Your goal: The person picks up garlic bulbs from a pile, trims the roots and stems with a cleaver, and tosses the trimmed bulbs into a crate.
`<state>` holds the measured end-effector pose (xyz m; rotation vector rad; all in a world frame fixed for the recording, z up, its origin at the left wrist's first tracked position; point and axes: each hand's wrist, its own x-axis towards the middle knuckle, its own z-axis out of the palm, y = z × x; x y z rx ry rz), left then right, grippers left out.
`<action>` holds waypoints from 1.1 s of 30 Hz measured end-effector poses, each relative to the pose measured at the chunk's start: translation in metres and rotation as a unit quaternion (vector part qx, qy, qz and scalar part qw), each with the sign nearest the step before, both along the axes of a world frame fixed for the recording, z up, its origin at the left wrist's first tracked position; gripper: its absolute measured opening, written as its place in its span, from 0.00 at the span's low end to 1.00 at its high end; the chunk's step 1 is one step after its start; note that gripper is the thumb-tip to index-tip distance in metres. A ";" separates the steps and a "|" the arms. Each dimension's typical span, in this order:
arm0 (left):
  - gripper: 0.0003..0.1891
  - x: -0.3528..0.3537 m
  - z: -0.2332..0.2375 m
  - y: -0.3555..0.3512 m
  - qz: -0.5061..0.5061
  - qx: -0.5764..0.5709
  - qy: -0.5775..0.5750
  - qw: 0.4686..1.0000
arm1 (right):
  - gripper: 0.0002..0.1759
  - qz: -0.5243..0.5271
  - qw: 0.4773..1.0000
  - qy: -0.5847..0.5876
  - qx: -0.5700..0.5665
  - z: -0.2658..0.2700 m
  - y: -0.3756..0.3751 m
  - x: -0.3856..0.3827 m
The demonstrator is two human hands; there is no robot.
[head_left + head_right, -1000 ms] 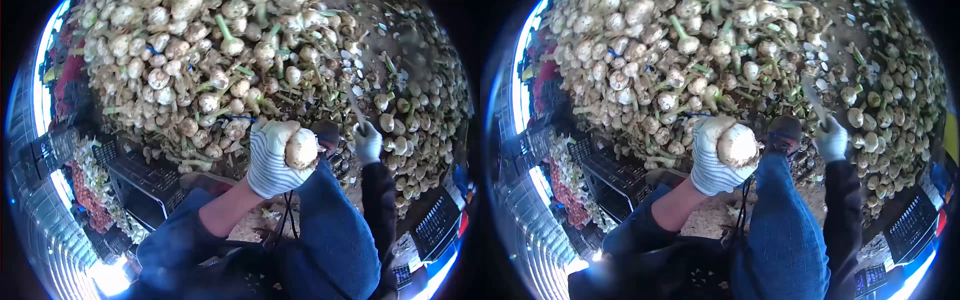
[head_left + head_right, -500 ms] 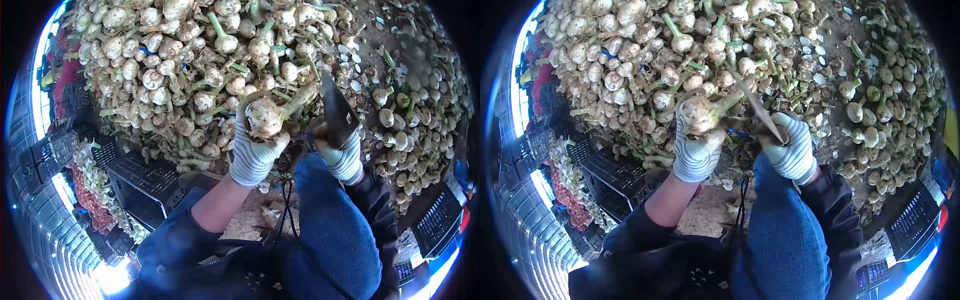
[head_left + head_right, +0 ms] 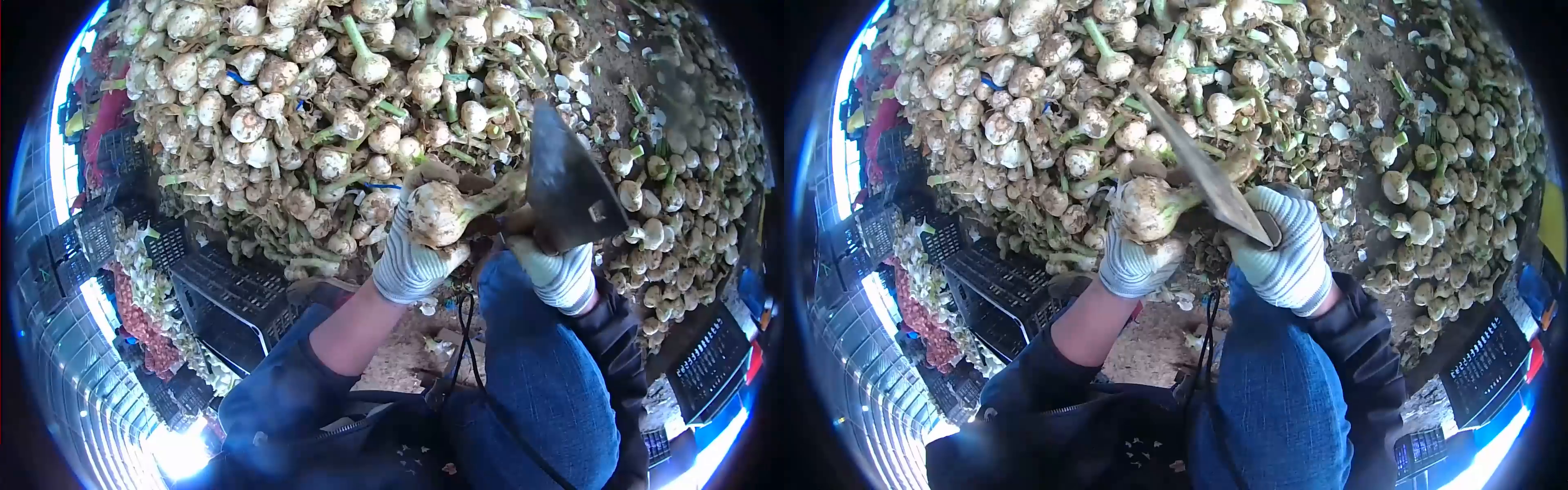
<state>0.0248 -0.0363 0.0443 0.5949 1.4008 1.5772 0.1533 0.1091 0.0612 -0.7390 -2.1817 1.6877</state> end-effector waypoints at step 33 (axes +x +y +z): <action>0.36 -0.011 -0.027 0.015 -0.098 -0.202 0.223 0.949 | 0.15 -0.411 0.838 0.060 -0.353 -0.066 0.043 0.061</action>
